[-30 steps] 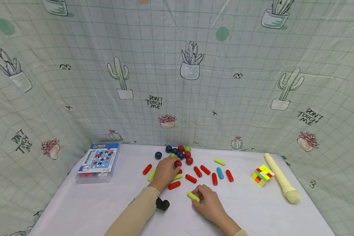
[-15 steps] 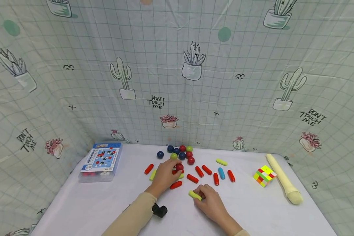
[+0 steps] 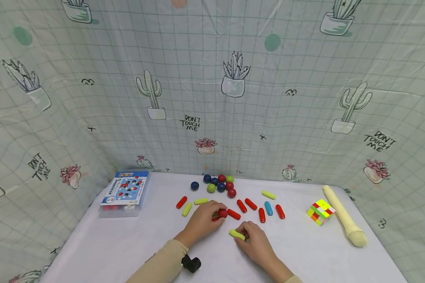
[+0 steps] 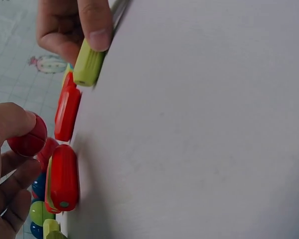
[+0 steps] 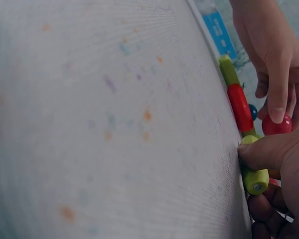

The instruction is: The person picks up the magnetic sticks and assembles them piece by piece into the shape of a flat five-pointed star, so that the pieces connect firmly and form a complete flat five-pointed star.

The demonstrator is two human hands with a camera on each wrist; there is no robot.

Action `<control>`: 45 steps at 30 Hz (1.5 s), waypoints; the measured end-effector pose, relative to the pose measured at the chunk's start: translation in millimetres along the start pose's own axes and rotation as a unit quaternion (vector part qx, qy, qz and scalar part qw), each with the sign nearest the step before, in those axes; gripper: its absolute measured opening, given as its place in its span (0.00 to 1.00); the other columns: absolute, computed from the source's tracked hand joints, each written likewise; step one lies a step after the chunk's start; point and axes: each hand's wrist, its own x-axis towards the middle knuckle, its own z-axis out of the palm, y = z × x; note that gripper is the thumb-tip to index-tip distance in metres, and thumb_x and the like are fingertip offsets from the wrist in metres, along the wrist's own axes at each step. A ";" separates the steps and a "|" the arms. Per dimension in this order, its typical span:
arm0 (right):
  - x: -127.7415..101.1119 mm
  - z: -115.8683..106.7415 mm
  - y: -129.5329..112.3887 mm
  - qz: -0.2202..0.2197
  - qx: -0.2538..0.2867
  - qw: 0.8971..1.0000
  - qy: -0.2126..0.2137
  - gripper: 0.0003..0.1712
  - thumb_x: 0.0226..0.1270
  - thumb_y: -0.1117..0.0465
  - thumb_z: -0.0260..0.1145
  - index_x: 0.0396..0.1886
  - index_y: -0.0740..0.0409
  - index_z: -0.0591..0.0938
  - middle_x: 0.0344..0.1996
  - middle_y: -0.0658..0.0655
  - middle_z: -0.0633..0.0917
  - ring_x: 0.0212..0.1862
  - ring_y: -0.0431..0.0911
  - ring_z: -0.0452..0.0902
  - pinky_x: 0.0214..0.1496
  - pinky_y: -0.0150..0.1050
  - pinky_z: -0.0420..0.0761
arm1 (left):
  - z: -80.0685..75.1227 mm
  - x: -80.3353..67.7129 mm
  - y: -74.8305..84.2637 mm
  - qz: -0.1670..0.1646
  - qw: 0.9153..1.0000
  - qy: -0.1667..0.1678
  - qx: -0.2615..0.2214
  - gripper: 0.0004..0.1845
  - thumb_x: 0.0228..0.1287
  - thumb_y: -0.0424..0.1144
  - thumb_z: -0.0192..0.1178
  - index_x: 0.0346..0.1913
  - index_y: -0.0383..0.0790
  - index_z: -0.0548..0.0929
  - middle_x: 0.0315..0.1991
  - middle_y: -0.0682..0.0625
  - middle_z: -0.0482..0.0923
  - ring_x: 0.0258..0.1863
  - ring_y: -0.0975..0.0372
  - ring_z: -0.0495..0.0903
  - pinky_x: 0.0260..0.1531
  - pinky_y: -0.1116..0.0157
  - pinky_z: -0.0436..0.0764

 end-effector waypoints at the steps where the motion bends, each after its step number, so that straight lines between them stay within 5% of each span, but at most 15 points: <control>1: -0.2 -0.1 -0.4 0.001 -0.001 1.000 0.001 0.11 0.61 0.59 0.77 0.40 0.48 0.83 0.30 0.42 0.76 0.34 0.39 0.69 0.36 0.32 0.74 | 0.5 -1.0 0.4 0.000 1.000 -0.004 0.000 0.18 0.65 0.42 0.71 0.57 0.49 0.85 0.51 0.54 0.82 0.45 0.65 0.79 0.49 0.67 0.81; 18: -0.8 3.2 -1.0 0.020 -0.003 1.000 0.019 0.11 0.61 0.60 0.77 0.40 0.50 0.82 0.31 0.44 0.76 0.35 0.40 0.69 0.37 0.33 0.75 | 8.6 -12.5 5.8 -0.005 0.998 -0.057 0.001 0.20 0.66 0.46 0.70 0.60 0.49 0.84 0.58 0.56 0.82 0.58 0.63 0.80 0.59 0.61 0.78; 33: -0.1 4.0 0.3 0.031 0.014 0.999 0.026 0.12 0.64 0.60 0.75 0.43 0.53 0.82 0.32 0.45 0.76 0.35 0.40 0.70 0.38 0.34 0.75 | 12.3 -14.8 6.3 -0.009 0.998 -0.066 0.001 0.19 0.66 0.48 0.70 0.59 0.52 0.85 0.50 0.60 0.84 0.37 0.70 0.74 0.45 0.69 0.79; 45: 1.8 4.8 -1.0 0.030 0.008 0.999 0.037 0.13 0.61 0.60 0.77 0.44 0.52 0.83 0.33 0.45 0.78 0.37 0.39 0.71 0.42 0.36 0.79 | 12.2 -16.2 7.8 -0.013 0.998 -0.061 -0.008 0.21 0.66 0.47 0.70 0.60 0.52 0.85 0.51 0.60 0.84 0.36 0.70 0.72 0.43 0.71 0.78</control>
